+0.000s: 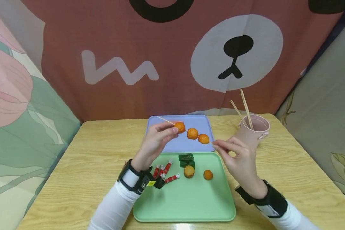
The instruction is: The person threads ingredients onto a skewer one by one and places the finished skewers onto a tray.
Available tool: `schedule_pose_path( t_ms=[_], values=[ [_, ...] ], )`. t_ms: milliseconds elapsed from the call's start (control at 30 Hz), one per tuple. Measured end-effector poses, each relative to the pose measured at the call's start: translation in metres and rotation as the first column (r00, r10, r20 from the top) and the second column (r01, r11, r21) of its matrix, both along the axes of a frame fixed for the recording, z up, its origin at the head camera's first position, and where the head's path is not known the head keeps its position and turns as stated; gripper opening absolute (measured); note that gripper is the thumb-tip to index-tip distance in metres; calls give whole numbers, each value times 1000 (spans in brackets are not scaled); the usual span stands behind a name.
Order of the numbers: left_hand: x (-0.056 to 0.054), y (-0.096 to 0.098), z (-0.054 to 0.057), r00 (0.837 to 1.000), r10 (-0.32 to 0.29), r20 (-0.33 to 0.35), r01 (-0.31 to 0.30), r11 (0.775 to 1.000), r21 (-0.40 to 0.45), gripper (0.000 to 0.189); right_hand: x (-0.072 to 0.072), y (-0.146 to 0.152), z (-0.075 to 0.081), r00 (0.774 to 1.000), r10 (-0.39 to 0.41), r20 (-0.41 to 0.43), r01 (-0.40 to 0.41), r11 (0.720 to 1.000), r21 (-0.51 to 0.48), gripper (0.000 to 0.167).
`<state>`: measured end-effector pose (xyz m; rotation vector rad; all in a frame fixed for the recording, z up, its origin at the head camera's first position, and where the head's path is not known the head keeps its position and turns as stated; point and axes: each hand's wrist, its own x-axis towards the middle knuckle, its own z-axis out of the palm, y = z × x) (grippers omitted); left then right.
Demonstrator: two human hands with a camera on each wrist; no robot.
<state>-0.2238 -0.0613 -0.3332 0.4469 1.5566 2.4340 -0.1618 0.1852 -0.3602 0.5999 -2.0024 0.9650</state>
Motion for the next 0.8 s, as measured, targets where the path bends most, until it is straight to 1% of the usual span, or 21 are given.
schedule_pose_path(
  t_ms=[133,367,800],
  values=[
    [2,3,-2,999,-33,-17,33,999,-18,14,0,0,-1,1000,8,3,-8,1000,2,24],
    [3,4,-3,999,-43,-33,43,999,-19,17,1,0,-1,999,-3,43,2,1000,15,20],
    [2,4,-3,998,-57,-32,57,998,-11,14,0,-1,-1,999,-6,40,6,1000,12,20]
  ],
)
